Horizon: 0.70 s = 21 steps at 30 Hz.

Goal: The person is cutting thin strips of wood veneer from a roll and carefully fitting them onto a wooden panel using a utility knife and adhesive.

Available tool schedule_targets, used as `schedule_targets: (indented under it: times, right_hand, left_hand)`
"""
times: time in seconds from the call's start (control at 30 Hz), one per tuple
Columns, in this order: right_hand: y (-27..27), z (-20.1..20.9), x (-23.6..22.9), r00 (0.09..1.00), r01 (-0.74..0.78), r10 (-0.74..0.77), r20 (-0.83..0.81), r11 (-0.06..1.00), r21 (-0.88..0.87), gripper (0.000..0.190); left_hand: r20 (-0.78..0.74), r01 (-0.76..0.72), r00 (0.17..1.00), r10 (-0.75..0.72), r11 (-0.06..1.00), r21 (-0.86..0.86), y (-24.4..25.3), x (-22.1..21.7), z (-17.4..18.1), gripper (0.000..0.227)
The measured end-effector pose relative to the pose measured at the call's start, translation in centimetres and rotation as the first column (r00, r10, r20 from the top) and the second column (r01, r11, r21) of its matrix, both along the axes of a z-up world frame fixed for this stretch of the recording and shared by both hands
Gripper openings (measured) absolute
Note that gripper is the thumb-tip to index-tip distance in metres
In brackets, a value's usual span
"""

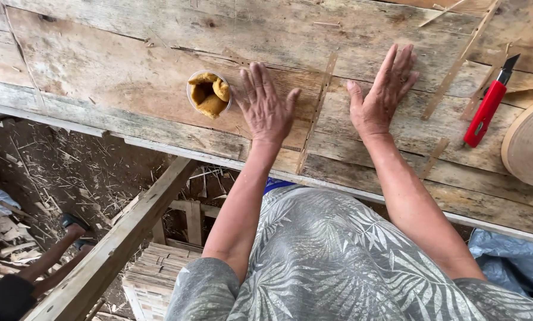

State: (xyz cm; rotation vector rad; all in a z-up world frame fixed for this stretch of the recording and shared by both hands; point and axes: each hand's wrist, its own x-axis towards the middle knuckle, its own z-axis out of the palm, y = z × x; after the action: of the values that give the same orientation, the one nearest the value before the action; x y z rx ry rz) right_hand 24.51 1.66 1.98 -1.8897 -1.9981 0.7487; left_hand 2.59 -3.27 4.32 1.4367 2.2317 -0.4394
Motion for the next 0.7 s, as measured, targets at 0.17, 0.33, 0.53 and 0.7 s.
schedule_targets:
  times: [0.17,0.33,0.53,0.7]
  right_hand:
    - [-0.1,-1.6,0.6,0.999,0.000,-0.002,0.050,0.999,0.044,0.093]
    - [-0.1,-1.8,0.6,0.995,-0.035,0.034,0.094,0.999,0.004,0.092]
    - [0.0,-1.2,0.6,0.998,-0.039,0.039,0.046,0.999,0.006,0.085]
    - [-0.1,-1.1,0.8,0.999,-0.049,0.049,0.008,0.998,0.039,0.084]
  left_hand:
    - [0.014,-0.010,1.000,0.010,1.000,0.014,0.4,0.4,0.9,0.104]
    - [0.106,0.324,0.942,-0.318,0.945,-0.046,1.4,3.6,1.3,0.086]
    - [0.023,0.230,0.971,-0.237,0.959,0.165,-0.7,3.8,-0.9,0.092]
    - [0.091,0.163,0.979,-0.182,0.969,0.183,-4.5,1.9,0.8,0.088]
